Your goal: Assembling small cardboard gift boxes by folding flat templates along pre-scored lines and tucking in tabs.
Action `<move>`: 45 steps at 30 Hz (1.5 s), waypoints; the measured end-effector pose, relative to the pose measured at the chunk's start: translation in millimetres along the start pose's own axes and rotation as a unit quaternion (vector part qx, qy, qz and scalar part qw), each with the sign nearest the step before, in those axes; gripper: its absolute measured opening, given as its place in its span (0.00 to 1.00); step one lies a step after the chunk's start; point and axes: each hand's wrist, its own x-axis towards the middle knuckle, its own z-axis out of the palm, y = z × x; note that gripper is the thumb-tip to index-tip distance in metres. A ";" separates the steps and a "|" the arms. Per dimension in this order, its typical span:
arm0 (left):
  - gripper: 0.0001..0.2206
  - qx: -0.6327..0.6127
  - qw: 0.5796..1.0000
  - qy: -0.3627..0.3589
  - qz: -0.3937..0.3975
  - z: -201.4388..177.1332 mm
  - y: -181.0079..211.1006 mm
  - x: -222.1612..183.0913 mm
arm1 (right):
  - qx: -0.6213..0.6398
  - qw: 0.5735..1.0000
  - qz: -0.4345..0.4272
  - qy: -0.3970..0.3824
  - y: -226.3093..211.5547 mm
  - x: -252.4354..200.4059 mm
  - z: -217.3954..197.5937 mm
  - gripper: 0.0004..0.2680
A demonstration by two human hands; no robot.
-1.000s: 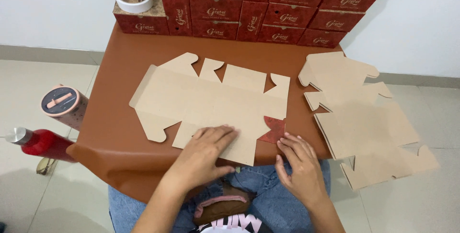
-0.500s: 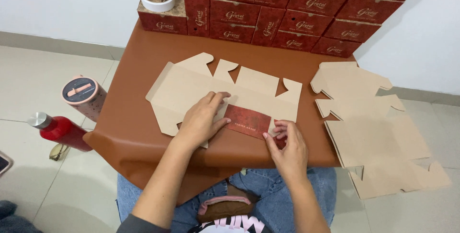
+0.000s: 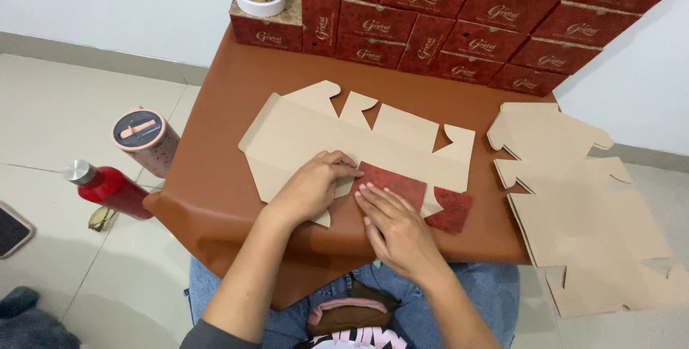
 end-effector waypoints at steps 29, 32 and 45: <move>0.22 0.138 0.983 0.072 -0.097 -5.3 -11.7 -26.4 | -0.064 0.995 0.042 -0.067 -28.2 -4.2 -5.8 0.18; 0.19 0.145 0.982 0.084 -0.084 -2.7 -15.4 -27.7 | -0.081 0.994 0.024 -0.070 -31.6 8.8 3.4 0.18; 0.37 0.079 0.987 -0.080 -0.112 -66.0 19.2 -103.1 | -0.016 0.983 0.031 -0.178 -0.9 21.1 -28.7 0.15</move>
